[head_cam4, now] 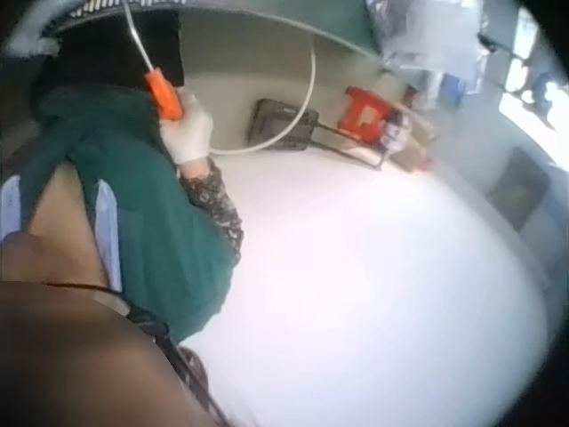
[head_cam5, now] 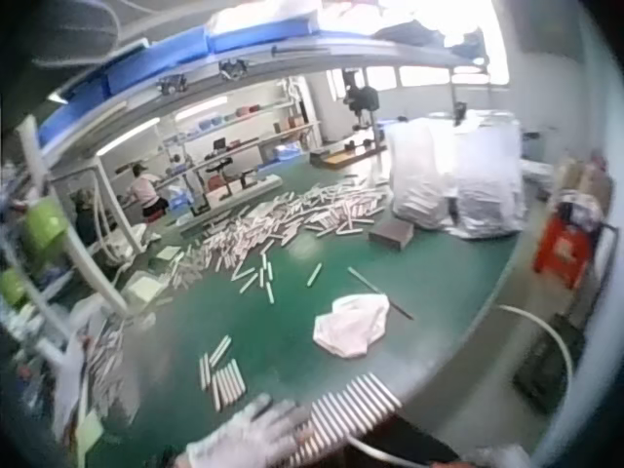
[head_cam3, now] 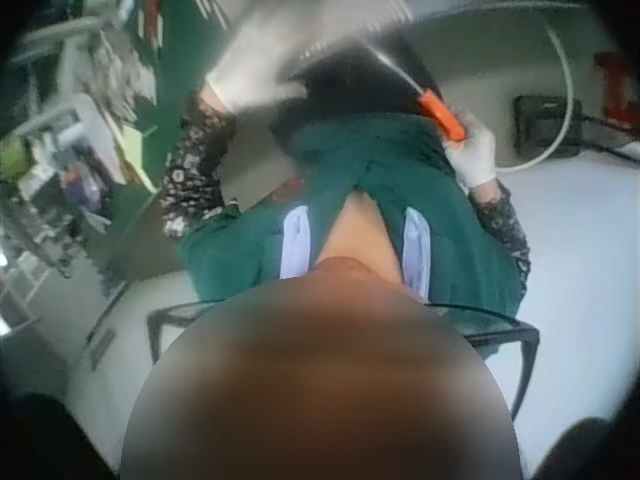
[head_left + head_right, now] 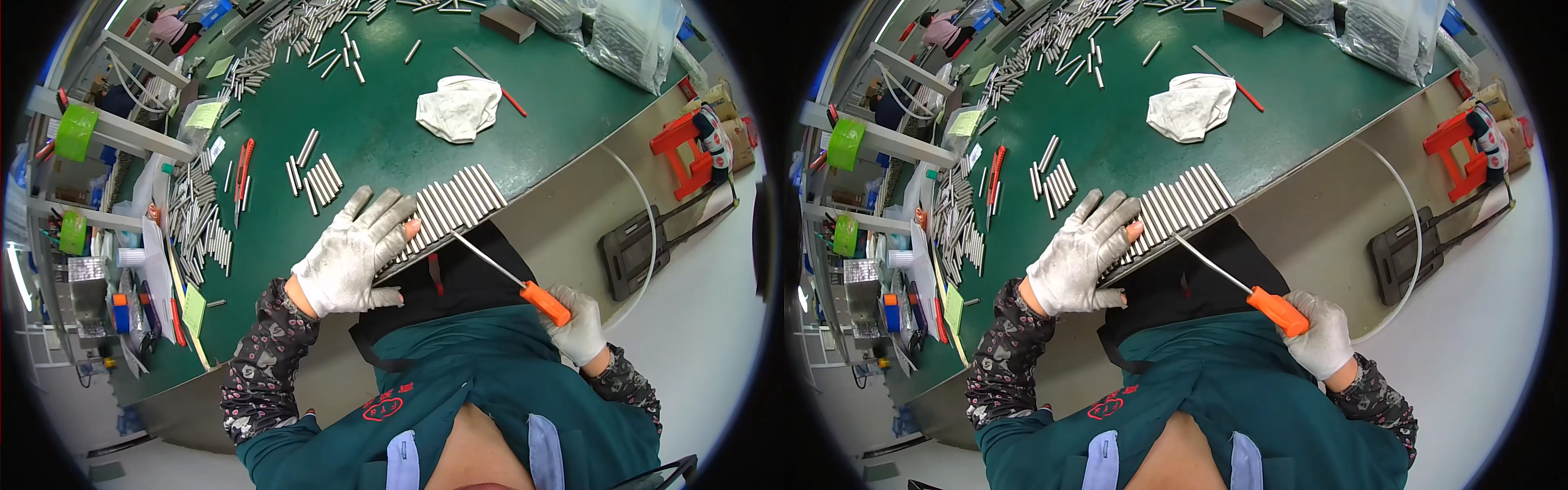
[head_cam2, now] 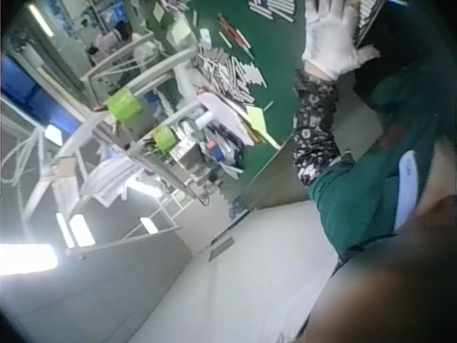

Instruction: Organizing small metal pins into rows on a workbench, cleaning them with a cloth, and using an air blow gun to remove debris.

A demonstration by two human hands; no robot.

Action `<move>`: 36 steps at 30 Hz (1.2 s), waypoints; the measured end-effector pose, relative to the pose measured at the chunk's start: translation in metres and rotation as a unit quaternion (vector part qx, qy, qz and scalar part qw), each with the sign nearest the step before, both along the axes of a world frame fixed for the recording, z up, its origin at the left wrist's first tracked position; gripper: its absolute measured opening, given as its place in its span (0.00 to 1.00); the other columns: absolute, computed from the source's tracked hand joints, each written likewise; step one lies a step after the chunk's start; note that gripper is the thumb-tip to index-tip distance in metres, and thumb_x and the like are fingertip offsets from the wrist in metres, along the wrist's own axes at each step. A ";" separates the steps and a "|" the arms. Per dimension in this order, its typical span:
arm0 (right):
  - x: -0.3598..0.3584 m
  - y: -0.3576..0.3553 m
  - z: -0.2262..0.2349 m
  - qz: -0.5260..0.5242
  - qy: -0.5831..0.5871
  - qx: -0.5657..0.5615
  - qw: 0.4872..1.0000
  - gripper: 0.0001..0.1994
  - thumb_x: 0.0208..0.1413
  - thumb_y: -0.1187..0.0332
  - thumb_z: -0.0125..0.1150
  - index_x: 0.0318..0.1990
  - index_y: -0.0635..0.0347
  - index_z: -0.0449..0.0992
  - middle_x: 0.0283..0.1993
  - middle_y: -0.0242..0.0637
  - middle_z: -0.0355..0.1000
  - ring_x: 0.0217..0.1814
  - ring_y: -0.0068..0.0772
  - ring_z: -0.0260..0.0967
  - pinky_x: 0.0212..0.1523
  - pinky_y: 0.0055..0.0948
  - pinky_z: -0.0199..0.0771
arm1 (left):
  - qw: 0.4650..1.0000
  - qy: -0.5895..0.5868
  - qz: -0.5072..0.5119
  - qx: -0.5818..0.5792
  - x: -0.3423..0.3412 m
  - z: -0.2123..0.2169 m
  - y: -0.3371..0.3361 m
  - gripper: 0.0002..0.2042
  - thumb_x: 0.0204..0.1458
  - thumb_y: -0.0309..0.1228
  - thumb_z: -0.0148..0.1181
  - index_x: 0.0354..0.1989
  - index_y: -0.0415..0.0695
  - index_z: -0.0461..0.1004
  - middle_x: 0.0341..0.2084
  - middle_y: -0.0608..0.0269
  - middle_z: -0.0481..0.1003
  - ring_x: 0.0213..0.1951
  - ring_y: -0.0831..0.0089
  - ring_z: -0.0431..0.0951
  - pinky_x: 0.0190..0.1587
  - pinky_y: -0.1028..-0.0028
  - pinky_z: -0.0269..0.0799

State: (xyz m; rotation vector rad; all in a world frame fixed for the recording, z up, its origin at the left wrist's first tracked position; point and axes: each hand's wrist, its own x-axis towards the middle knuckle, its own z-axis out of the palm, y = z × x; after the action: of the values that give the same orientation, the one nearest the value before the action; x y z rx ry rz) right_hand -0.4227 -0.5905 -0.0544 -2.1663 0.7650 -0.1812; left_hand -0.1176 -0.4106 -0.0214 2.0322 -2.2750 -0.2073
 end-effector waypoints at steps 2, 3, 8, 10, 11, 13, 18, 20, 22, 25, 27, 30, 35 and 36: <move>-0.003 -0.002 -0.001 -0.004 0.007 0.005 1.000 0.09 0.40 0.75 0.62 0.33 0.62 0.76 0.27 0.47 0.73 0.29 0.49 0.72 0.33 0.35 0.72 | 1.000 -0.001 0.002 0.005 0.000 0.001 0.000 0.45 0.48 0.70 0.40 0.67 0.46 0.54 0.65 0.45 0.54 0.66 0.45 0.53 0.67 0.47 0.42; -0.003 -0.002 -0.001 -0.005 0.006 0.004 1.000 0.09 0.40 0.75 0.62 0.33 0.62 0.76 0.27 0.47 0.73 0.29 0.49 0.72 0.33 0.35 0.72 | 1.000 0.000 -0.001 0.004 0.000 0.001 -0.001 0.45 0.48 0.69 0.41 0.66 0.45 0.53 0.65 0.44 0.54 0.66 0.45 0.53 0.68 0.47 0.42; -0.009 -0.006 -0.004 -0.021 0.010 -0.007 1.000 0.09 0.40 0.75 0.63 0.33 0.62 0.76 0.27 0.47 0.73 0.29 0.50 0.71 0.33 0.35 0.72 | 0.999 -0.003 -0.032 -0.018 0.002 0.007 -0.013 0.47 0.46 0.68 0.46 0.67 0.44 0.53 0.65 0.42 0.53 0.66 0.45 0.54 0.68 0.48 0.41; -0.010 -0.005 -0.003 -0.027 0.005 -0.001 1.000 0.09 0.40 0.75 0.63 0.33 0.62 0.76 0.27 0.47 0.73 0.29 0.50 0.72 0.33 0.35 0.72 | 0.999 -0.003 -0.034 -0.022 0.003 0.004 -0.026 0.47 0.46 0.69 0.46 0.66 0.44 0.53 0.65 0.42 0.53 0.66 0.45 0.54 0.68 0.47 0.41; -0.010 -0.005 -0.002 -0.033 0.000 0.005 0.999 0.10 0.40 0.75 0.63 0.33 0.62 0.76 0.28 0.47 0.73 0.29 0.50 0.72 0.33 0.35 0.72 | 0.999 -0.003 -0.035 -0.026 0.002 0.003 -0.032 0.47 0.45 0.69 0.46 0.66 0.44 0.54 0.65 0.42 0.53 0.66 0.45 0.54 0.68 0.47 0.41; -0.013 -0.005 -0.003 -0.031 0.000 -0.004 1.000 0.10 0.40 0.75 0.63 0.33 0.62 0.76 0.28 0.47 0.73 0.30 0.50 0.72 0.33 0.35 0.72 | 0.999 -0.007 -0.047 -0.010 0.000 0.001 -0.040 0.47 0.45 0.68 0.47 0.66 0.43 0.55 0.65 0.42 0.54 0.66 0.45 0.53 0.68 0.47 0.41; -0.017 -0.006 -0.006 -0.050 -0.002 0.000 0.999 0.10 0.40 0.75 0.64 0.34 0.63 0.76 0.28 0.47 0.73 0.30 0.49 0.72 0.34 0.35 0.72 | 0.999 0.015 -0.039 -0.009 -0.001 -0.001 -0.040 0.46 0.45 0.68 0.48 0.66 0.44 0.55 0.65 0.43 0.54 0.67 0.45 0.53 0.68 0.47 0.40; -0.017 -0.006 -0.006 -0.031 0.000 -0.011 0.999 0.10 0.40 0.75 0.64 0.34 0.63 0.76 0.28 0.47 0.73 0.30 0.49 0.72 0.34 0.35 0.72 | 0.999 0.016 -0.036 -0.004 -0.001 -0.001 -0.039 0.46 0.46 0.68 0.48 0.66 0.44 0.55 0.65 0.43 0.54 0.67 0.45 0.53 0.68 0.47 0.40; -0.015 -0.008 -0.004 -0.036 -0.002 -0.003 0.999 0.10 0.41 0.75 0.64 0.34 0.63 0.76 0.28 0.47 0.73 0.30 0.49 0.72 0.34 0.35 0.72 | 0.999 0.019 -0.039 -0.004 0.000 -0.002 -0.040 0.46 0.46 0.67 0.48 0.66 0.44 0.54 0.65 0.44 0.54 0.67 0.46 0.53 0.68 0.47 0.40; -0.020 -0.013 -0.008 -0.049 -0.008 -0.003 0.999 0.09 0.41 0.74 0.63 0.33 0.62 0.76 0.28 0.47 0.73 0.30 0.49 0.72 0.33 0.35 0.72 | 0.999 0.033 -0.026 -0.018 -0.004 0.005 -0.041 0.45 0.35 0.56 0.65 0.62 0.41 0.61 0.64 0.46 0.57 0.66 0.50 0.55 0.69 0.50 0.43; -0.021 -0.015 -0.008 -0.057 -0.009 -0.005 0.998 0.08 0.42 0.74 0.62 0.33 0.62 0.76 0.28 0.47 0.73 0.30 0.49 0.72 0.33 0.35 0.72 | 0.999 0.020 -0.031 -0.010 -0.002 0.011 -0.044 0.45 0.35 0.57 0.64 0.62 0.41 0.61 0.63 0.46 0.57 0.66 0.50 0.55 0.68 0.50 0.43; -0.019 -0.016 -0.007 -0.063 -0.017 0.003 0.998 0.07 0.42 0.75 0.62 0.32 0.62 0.76 0.27 0.47 0.72 0.29 0.49 0.72 0.33 0.35 0.72 | 0.997 0.005 -0.082 -0.001 0.006 0.017 -0.053 0.48 0.45 0.67 0.50 0.67 0.43 0.52 0.65 0.42 0.53 0.67 0.44 0.52 0.68 0.49 0.41; -0.019 -0.015 -0.006 -0.078 -0.016 0.016 0.997 0.07 0.41 0.75 0.63 0.32 0.63 0.76 0.27 0.47 0.72 0.29 0.49 0.72 0.33 0.34 0.72 | 0.995 -0.001 -0.094 0.026 -0.004 0.008 -0.085 0.49 0.45 0.66 0.51 0.68 0.40 0.50 0.66 0.42 0.52 0.68 0.46 0.50 0.69 0.52 0.41; -0.022 -0.015 -0.007 -0.086 -0.014 0.016 0.996 0.07 0.41 0.75 0.63 0.32 0.63 0.76 0.27 0.47 0.72 0.29 0.49 0.72 0.33 0.34 0.72 | 0.995 0.007 -0.098 0.008 -0.004 0.003 -0.088 0.49 0.45 0.66 0.51 0.67 0.39 0.51 0.66 0.42 0.52 0.68 0.46 0.50 0.69 0.51 0.41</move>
State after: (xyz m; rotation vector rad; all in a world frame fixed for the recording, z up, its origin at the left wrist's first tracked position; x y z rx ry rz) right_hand -0.4442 -0.6054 -0.0616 -2.0628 0.9315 -0.2861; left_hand -0.1215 -0.4982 -0.0185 1.8062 -2.4709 -0.2517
